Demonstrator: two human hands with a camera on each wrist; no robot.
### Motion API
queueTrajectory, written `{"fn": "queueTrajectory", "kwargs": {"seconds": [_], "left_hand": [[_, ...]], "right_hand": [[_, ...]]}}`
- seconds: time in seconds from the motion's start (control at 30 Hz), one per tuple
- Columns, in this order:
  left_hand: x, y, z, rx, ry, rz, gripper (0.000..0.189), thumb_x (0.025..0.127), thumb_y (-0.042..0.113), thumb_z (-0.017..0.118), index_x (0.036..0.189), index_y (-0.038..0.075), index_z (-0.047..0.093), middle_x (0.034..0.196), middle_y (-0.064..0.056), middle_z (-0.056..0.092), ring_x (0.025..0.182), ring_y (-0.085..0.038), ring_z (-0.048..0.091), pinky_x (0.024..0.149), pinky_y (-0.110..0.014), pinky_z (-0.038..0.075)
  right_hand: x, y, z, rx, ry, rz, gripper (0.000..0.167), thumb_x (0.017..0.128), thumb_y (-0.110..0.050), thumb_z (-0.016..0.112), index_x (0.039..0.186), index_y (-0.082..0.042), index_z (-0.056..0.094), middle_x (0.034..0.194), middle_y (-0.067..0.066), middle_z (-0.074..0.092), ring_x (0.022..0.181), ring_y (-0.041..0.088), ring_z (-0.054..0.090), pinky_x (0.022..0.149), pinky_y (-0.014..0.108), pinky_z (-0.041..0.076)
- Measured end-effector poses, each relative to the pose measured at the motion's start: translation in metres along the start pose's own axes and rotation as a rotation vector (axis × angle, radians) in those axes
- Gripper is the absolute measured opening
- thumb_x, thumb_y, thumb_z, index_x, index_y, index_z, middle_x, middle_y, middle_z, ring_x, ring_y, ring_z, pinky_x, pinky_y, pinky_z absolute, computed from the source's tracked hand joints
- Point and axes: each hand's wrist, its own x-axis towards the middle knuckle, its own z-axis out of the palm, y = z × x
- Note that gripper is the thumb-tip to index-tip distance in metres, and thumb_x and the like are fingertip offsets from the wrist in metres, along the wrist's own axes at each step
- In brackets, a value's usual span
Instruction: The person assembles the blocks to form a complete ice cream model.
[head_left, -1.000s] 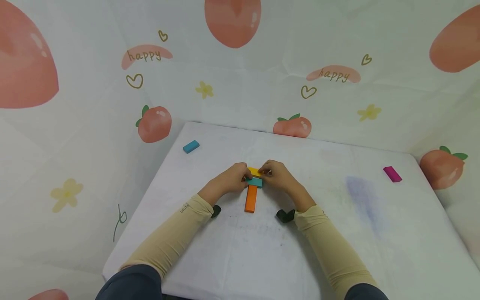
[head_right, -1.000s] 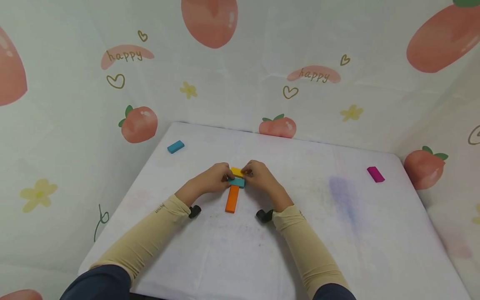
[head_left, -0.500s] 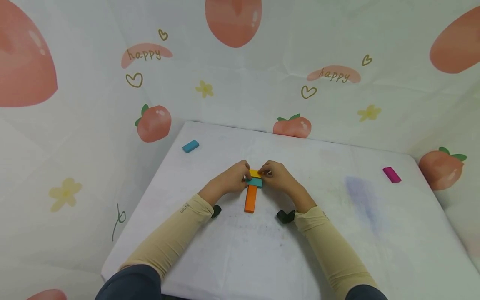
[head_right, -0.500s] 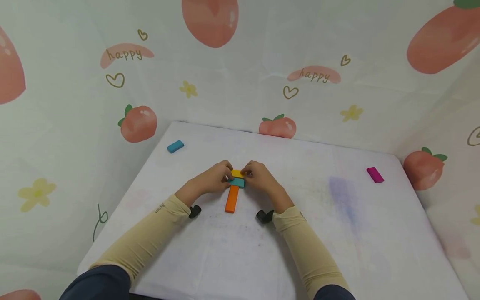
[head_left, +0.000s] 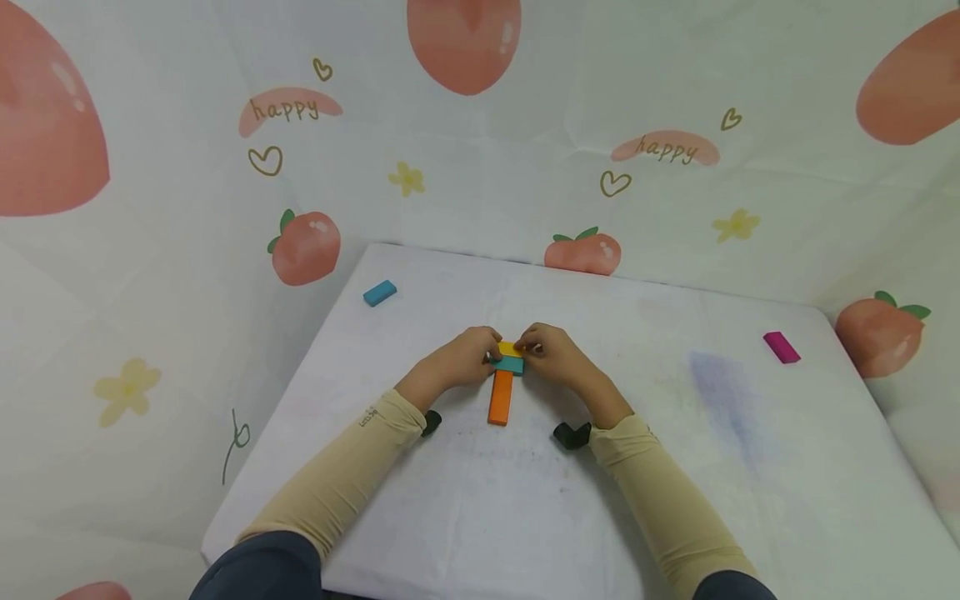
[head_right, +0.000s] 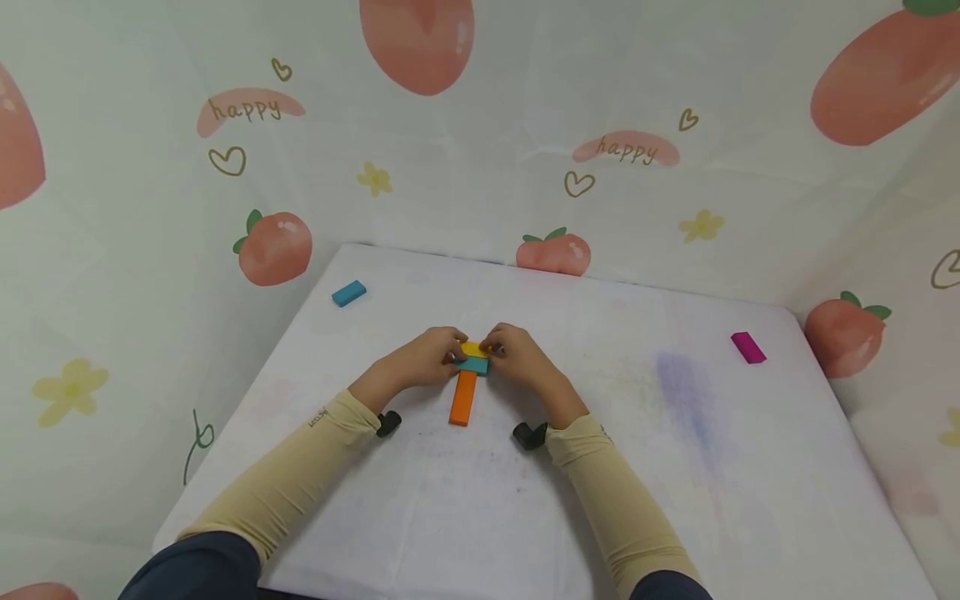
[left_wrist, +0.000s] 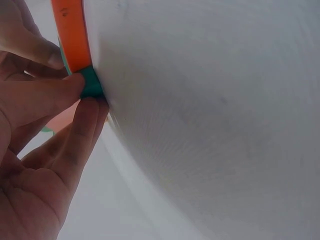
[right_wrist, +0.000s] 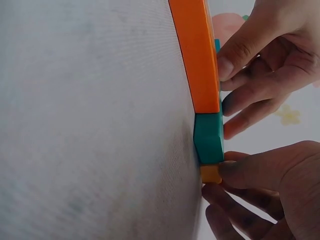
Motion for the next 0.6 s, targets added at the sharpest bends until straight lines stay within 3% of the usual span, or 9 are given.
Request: {"fn": "queueTrajectory", "kwargs": {"seconds": [0.4, 0.6], "left_hand": [[0.002, 0.003, -0.003, 0.008, -0.010, -0.016, 0.024, 0.098, 0.001, 0.072, 0.120, -0.005, 0.077, 0.148, -0.020, 0.063, 0.137, -0.035, 0.061, 0.113, -0.043, 0.053], [0.001, 0.006, -0.003, -0.015, -0.027, -0.034, 0.025, 0.098, 0.000, 0.071, 0.122, -0.006, 0.076, 0.149, -0.020, 0.062, 0.139, -0.035, 0.060, 0.116, -0.044, 0.051]], "right_hand": [[0.000, -0.001, -0.002, 0.007, 0.004, -0.016, 0.021, 0.101, 0.000, 0.064, 0.117, 0.002, 0.078, 0.119, 0.015, 0.072, 0.111, 0.030, 0.068, 0.102, 0.047, 0.059], [-0.010, 0.005, -0.009, 0.013, 0.031, -0.040, 0.023, 0.102, 0.002, 0.058, 0.116, 0.002, 0.077, 0.121, 0.016, 0.071, 0.113, 0.031, 0.067, 0.102, 0.049, 0.060]]}}
